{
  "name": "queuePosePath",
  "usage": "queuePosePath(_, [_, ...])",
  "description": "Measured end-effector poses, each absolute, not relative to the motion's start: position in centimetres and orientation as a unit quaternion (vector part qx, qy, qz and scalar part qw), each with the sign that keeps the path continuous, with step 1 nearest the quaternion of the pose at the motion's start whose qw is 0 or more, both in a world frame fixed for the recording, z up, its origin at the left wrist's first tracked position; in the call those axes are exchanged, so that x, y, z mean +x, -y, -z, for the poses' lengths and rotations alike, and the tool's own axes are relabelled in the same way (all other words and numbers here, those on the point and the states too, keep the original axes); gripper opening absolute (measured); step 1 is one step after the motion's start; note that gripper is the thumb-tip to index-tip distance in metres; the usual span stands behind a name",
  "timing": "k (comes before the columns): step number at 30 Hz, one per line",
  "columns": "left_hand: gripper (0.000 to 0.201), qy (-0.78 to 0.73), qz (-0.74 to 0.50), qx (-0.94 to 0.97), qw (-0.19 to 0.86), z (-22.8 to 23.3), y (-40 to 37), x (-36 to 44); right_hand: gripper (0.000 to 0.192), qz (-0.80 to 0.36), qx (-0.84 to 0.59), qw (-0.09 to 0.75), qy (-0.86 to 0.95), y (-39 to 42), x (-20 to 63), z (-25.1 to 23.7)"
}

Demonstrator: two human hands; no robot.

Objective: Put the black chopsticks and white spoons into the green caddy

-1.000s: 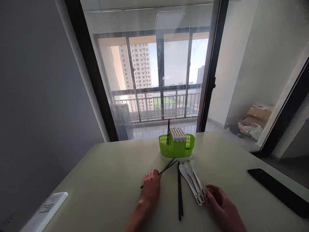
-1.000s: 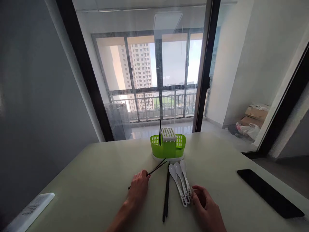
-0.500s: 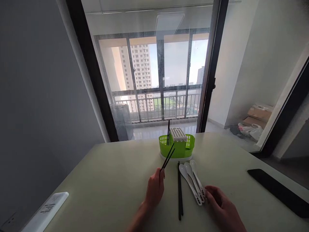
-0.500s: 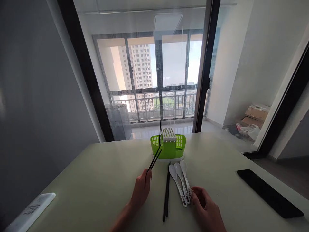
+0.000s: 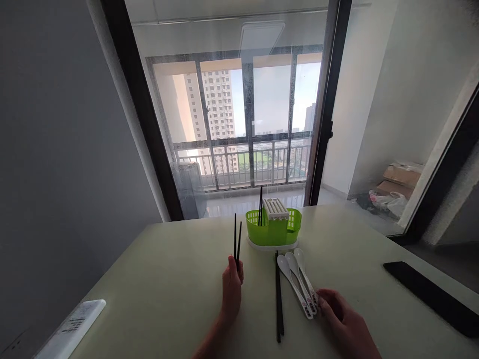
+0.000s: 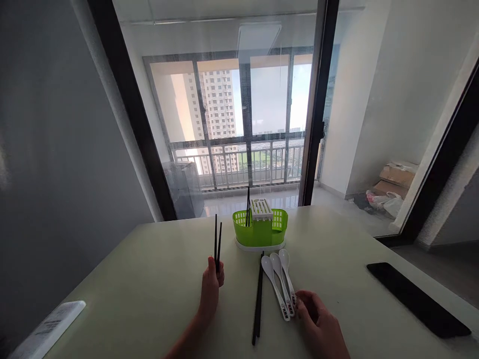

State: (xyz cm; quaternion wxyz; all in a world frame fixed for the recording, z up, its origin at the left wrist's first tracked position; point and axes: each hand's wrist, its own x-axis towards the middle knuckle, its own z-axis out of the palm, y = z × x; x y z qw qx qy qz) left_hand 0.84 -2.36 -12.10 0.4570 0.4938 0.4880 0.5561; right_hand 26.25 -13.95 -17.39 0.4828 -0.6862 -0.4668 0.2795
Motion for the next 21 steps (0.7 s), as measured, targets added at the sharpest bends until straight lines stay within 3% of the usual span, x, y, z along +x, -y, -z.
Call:
queuePosePath(10, [0.069, -0.451, -0.550, 0.506, 0.487, 11.7, 2.4, 0.7, 0.048, -0.274, -0.682, 0.478, 0.481, 13.8, 26.2, 17.6])
queuePosePath(21, [0.075, -0.466, -0.562, 0.394, 0.558, 12.8, 0.7, 0.0, 0.046, -0.285, -0.672, 0.484, 0.482, 13.8, 26.1, 17.5])
